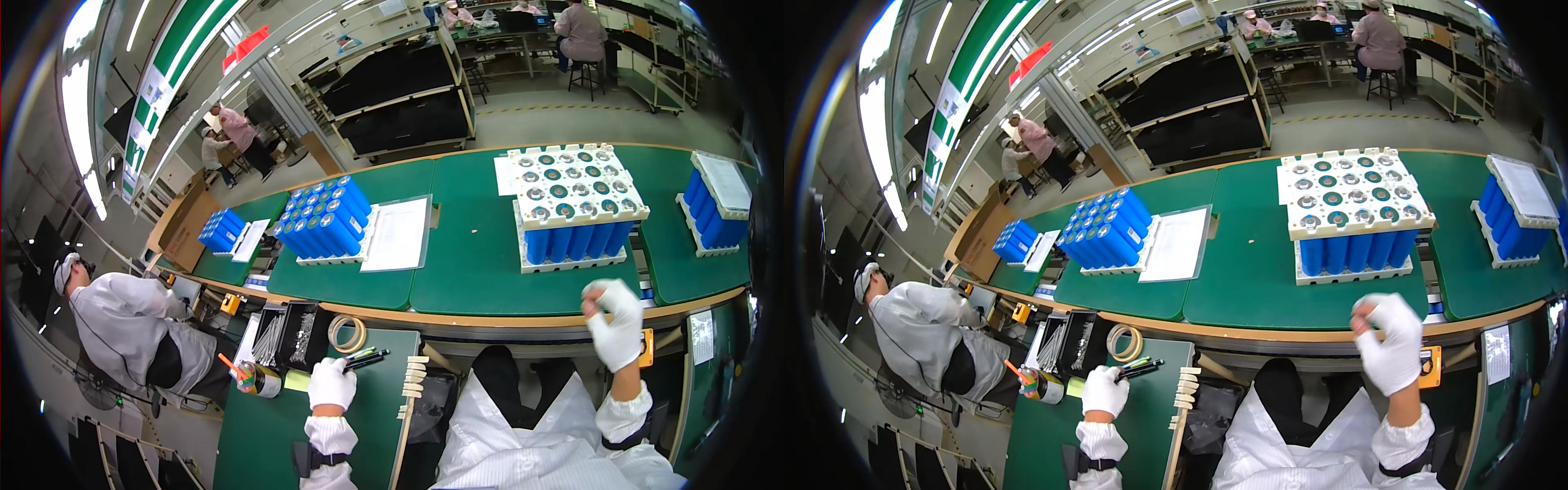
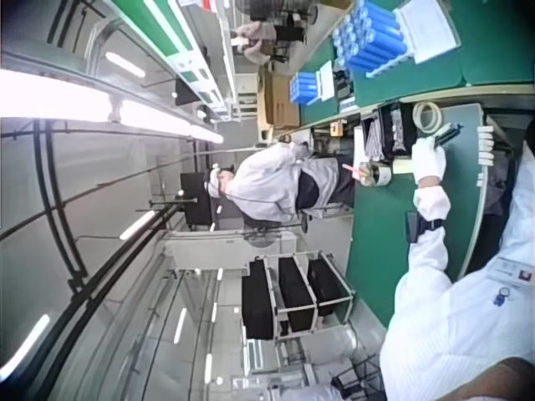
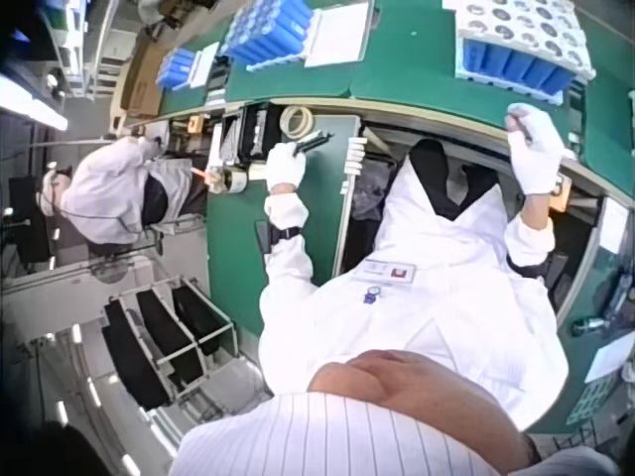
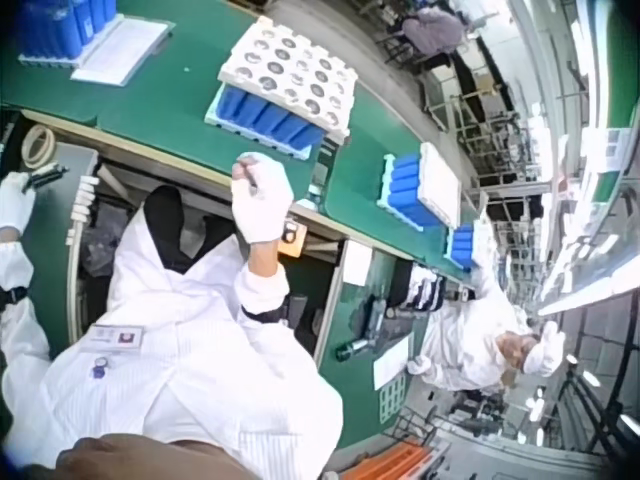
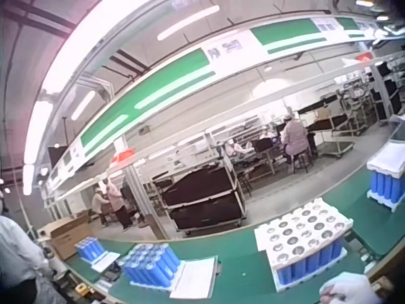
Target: Assembling lithium-ion battery packs into plastic housings, securing them with screws, and marking for quality control.
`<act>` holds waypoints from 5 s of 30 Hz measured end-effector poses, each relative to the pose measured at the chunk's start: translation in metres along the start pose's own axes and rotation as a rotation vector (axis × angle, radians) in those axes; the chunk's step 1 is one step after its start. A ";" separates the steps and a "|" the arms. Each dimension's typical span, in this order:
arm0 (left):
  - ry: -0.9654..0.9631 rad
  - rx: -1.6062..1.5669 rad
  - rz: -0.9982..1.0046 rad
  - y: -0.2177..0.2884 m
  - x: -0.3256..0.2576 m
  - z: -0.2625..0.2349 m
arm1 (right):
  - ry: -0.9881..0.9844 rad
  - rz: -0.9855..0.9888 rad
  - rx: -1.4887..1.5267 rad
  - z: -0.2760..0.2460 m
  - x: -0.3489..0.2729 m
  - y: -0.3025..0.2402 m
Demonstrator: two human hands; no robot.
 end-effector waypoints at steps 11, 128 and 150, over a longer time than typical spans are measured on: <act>-0.269 0.396 0.211 0.020 0.014 0.024 | -0.084 0.212 -0.028 -0.002 -0.051 0.045; -0.144 -1.079 0.406 0.377 0.124 0.044 | -0.365 0.126 -0.066 0.016 0.241 0.181; -0.338 -1.180 0.471 0.306 0.114 0.024 | -0.199 0.020 0.056 -0.019 0.214 0.088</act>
Point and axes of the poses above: each hand's wrist, its own x-axis towards the middle knuckle, its own z-axis out of the palm, y = z × x, the point moved 8 cm from there along x, towards the middle knuckle
